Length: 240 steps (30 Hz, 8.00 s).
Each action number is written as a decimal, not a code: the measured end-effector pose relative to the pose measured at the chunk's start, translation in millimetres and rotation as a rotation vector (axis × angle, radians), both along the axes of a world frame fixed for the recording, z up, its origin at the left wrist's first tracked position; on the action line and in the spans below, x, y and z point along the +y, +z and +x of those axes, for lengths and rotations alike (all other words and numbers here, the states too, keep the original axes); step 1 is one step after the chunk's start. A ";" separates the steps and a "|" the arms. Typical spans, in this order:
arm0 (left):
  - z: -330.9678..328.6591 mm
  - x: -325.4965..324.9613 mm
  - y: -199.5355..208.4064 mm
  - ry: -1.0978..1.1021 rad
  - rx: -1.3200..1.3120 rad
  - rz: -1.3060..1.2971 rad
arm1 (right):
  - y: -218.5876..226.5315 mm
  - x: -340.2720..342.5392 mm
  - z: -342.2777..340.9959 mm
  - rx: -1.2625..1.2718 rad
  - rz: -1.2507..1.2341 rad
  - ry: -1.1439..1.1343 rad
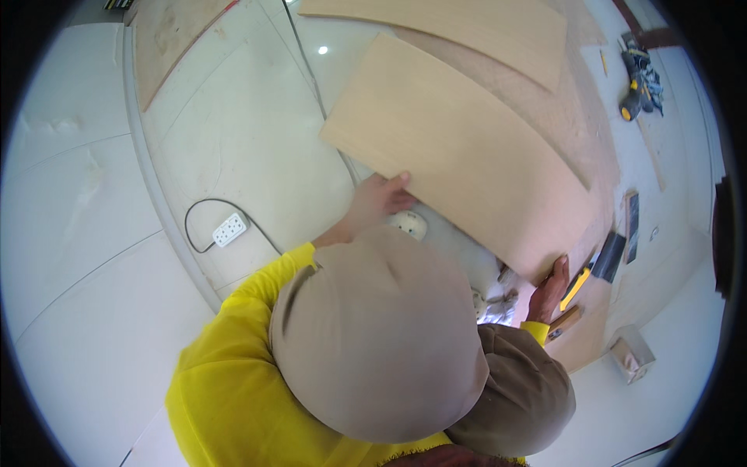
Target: The person sands a wooden board with a sanding block, wipes it with a cloth, and then uses a hand plane and a utility knife to smooth and trim the edges. The person flips the board and continues sanding and trimming.
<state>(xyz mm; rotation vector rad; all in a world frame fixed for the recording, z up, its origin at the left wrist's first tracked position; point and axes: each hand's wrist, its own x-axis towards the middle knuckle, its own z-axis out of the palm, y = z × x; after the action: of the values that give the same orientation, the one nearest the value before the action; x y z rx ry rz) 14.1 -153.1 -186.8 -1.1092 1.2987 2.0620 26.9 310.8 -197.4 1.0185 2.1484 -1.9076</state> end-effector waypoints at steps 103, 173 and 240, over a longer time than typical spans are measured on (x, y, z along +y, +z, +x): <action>-289.6 321.0 353.4 -0.021 1.820 -0.075 | 391.1 73.4 -109.3 1.128 0.648 -0.172; -303.8 318.9 369.0 -0.164 1.755 -0.011 | 402.6 66.9 -138.9 1.238 0.489 -0.339; -127.2 358.5 388.0 -0.301 2.226 -0.091 | 353.4 105.9 -49.4 1.268 0.118 -0.434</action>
<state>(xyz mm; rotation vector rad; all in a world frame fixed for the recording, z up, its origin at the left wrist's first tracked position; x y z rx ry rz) -113.1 205.4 201.2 2.0412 1.8234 2.3984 -22.6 416.6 156.0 0.1890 2.7049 -3.2561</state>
